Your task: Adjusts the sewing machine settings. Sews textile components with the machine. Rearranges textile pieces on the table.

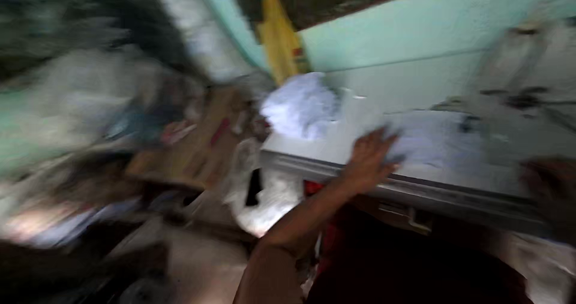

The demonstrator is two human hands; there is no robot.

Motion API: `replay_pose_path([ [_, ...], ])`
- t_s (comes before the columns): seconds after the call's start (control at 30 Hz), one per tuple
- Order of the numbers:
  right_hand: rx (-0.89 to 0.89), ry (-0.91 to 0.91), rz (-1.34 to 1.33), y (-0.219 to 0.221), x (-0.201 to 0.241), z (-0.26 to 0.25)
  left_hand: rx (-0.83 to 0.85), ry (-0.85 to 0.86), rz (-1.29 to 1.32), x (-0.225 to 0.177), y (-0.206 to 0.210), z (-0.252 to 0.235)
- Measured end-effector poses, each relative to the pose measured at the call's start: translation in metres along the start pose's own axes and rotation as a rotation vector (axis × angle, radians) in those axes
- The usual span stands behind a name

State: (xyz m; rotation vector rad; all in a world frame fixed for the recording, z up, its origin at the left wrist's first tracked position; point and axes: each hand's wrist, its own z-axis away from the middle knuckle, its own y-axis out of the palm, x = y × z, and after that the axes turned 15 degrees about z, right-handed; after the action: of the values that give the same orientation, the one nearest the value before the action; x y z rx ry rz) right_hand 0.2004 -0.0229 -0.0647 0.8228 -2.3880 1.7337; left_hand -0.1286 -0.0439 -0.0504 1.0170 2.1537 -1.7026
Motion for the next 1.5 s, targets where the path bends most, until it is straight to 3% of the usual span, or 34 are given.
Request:
replay_pose_path([
  [0.13, -0.052, 0.064, 0.016, 0.001, 0.014, -0.008, 0.153, 0.26, 0.031, 0.012, -0.021, -0.037],
  [0.37, 0.048, -0.191, 0.288, 0.035, 0.052, -0.029, 0.484, 0.548, 0.033, 0.033, 0.0, -0.111],
  [0.5, 0.098, -0.193, 0.309, 0.036, 0.055, -0.029, 0.561, 0.583, 0.13, 0.047, 0.014, -0.115],
  [0.73, 0.062, -0.22, 0.364, 0.042, 0.053, -0.03, 0.547, 0.636, 0.093, 0.059, 0.019, -0.121],
  [1.5, 0.146, -0.222, 0.332, 0.036, 0.032, -0.051, 0.513, 0.523, 0.002, 0.042, 0.021, -0.116],
])
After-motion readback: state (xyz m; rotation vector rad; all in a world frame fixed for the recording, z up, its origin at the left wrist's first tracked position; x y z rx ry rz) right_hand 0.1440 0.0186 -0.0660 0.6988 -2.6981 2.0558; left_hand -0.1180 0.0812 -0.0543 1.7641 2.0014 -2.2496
